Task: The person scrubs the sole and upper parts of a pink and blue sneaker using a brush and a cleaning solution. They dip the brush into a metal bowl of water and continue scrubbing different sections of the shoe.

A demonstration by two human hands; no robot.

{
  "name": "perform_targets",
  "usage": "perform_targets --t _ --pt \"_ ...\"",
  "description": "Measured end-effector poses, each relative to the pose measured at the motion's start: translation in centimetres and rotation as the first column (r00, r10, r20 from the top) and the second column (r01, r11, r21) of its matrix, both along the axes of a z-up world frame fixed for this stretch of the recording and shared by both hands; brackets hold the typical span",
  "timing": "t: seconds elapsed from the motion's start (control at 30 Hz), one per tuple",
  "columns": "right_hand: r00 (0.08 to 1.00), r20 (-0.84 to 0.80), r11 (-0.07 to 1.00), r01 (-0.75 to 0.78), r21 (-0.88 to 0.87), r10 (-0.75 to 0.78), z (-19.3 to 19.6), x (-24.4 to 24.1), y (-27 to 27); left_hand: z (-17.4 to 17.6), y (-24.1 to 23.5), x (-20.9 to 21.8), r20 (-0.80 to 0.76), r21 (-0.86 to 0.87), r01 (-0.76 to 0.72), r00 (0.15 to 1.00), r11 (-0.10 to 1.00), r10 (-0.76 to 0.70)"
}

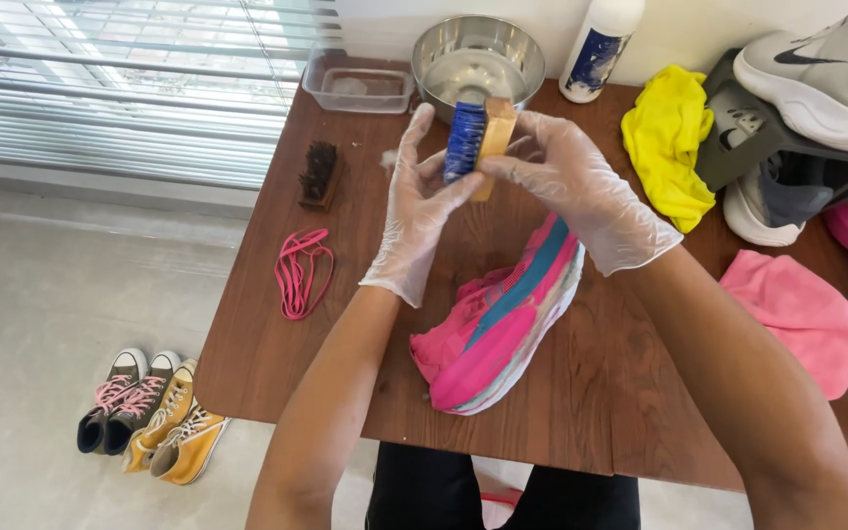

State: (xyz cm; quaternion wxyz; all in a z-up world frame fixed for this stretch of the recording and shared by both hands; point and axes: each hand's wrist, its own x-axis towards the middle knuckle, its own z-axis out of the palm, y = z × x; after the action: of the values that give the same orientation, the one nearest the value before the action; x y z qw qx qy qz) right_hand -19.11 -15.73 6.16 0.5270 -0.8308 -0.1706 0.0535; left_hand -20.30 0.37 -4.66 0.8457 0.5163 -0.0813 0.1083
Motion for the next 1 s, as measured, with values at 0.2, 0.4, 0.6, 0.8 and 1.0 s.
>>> perform_targets --t 0.2,0.4,0.6,0.8,1.0 --pt "0.986 0.168 0.998 -0.002 -0.059 0.012 -0.3 3.3 -1.3 0.7 2.8 -0.4 -0.384 0.303 0.118 0.923 0.946 0.008" --pt "0.877 0.480 0.983 0.064 -0.174 0.027 -2.8 8.9 -1.1 8.5 2.2 -4.7 -0.710 0.601 0.721 0.680 0.346 -0.183" --pt "0.573 0.758 0.798 0.275 -0.536 0.311 -2.9 17.8 4.8 6.2 3.0 -4.0 -0.700 0.615 0.729 0.680 0.300 -0.219" --pt "0.633 0.658 0.610 0.347 -0.713 0.408 -2.9 21.9 14.0 8.3 2.2 -4.7 -0.804 0.541 0.828 0.560 0.146 -0.198" --pt "0.732 0.418 0.202 0.369 -0.907 0.538 -7.2 26.1 19.2 8.3 3.5 -4.8 -0.747 0.537 0.822 0.568 0.190 -0.344"
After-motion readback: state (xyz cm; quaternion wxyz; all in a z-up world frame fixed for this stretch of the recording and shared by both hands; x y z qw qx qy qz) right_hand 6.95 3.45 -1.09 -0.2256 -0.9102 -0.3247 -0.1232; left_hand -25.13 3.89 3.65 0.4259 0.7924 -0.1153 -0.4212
